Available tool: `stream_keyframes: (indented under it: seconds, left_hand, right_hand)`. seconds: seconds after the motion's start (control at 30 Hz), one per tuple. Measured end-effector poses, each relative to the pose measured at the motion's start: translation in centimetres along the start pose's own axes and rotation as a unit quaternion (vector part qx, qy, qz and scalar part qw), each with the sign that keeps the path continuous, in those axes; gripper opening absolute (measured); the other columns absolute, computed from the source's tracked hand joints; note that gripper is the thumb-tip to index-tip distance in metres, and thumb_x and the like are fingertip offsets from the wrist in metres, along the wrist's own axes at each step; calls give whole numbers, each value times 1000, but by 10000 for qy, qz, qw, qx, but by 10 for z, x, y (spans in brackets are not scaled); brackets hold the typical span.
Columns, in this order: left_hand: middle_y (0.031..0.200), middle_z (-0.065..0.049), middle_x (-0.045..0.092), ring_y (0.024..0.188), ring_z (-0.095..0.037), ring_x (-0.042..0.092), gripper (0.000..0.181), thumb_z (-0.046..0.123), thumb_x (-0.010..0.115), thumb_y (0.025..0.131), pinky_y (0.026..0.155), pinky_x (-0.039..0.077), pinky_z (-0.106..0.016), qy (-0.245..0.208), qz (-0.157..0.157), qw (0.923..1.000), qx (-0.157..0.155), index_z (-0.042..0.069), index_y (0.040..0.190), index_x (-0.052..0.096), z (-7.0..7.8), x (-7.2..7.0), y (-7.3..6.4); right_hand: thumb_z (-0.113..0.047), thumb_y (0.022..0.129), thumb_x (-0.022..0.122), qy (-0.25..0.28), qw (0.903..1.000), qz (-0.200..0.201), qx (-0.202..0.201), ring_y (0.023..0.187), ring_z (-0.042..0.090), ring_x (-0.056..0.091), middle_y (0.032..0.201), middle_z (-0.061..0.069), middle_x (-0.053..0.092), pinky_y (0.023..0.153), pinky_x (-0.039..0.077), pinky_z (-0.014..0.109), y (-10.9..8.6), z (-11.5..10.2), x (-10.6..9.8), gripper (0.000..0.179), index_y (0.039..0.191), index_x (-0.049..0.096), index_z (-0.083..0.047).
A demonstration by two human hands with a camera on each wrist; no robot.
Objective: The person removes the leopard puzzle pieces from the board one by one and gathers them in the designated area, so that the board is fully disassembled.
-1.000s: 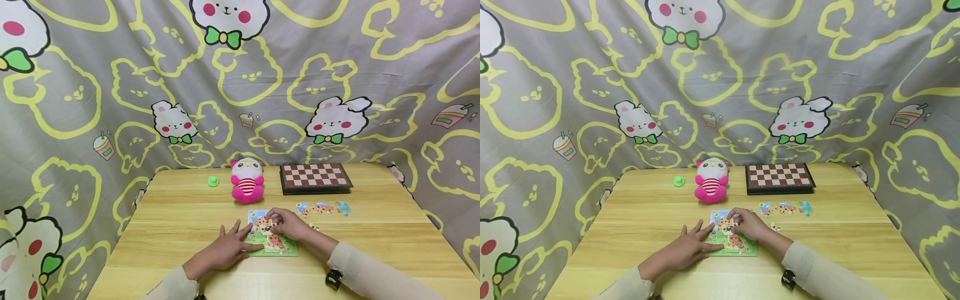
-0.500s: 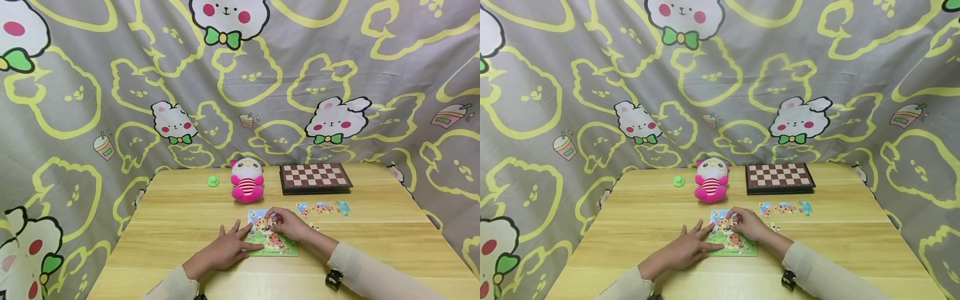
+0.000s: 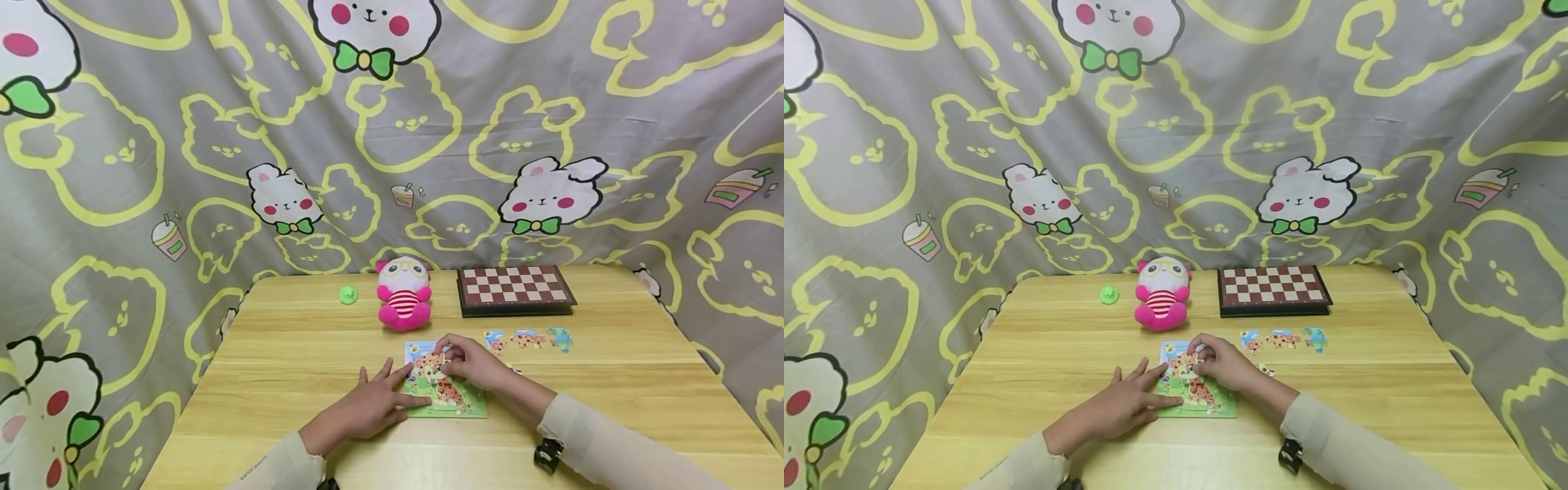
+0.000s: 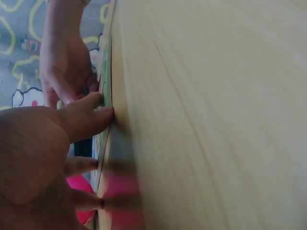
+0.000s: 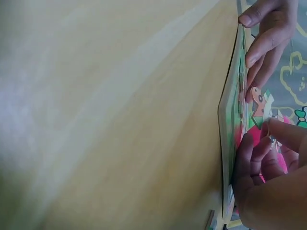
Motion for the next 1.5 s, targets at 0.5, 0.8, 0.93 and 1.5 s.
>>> stream_keyframes:
  seconds: [0.5,0.8,0.93,1.5]
  left_hand:
    - [173,-4,15,152,-55,16,48,39,54,107,99,24,-88,121,8,9999,39,63,147,41,-1,3,0]
    - [173,-6,13,151,-57,16,50,39,51,108,97,24,-89,180,-38,9998,95,64,149,36,-1,5,1]
    - [173,-7,15,150,-58,17,49,38,51,108,97,25,-89,188,-43,9997,123,62,149,38,1,4,0]
    - [173,-6,14,152,-56,15,49,40,48,109,97,25,-89,271,-2,9995,132,64,149,35,-2,8,1]
  right_hand:
    - [0,94,70,-159,9995,191,189,65,12,48,81,4,55,57,43,21,-2,2,-2,26,119,64,-1]
    - [-2,94,71,15,9995,254,201,65,14,50,84,6,57,57,44,23,-5,-2,-3,27,121,64,-2]
    - [-2,96,69,123,9993,232,249,64,15,49,84,7,56,56,44,23,-6,-1,-4,27,122,63,-2]
    - [-9,99,67,-433,9973,492,318,66,15,50,92,10,65,56,43,24,-34,7,-41,32,130,65,-3]
Point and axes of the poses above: each hand's wrist, its own y-axis towards the middle knuckle, its own x-axis out of the palm, z = x × y, the point moved 6 cm from there along y, towards the middle knuckle
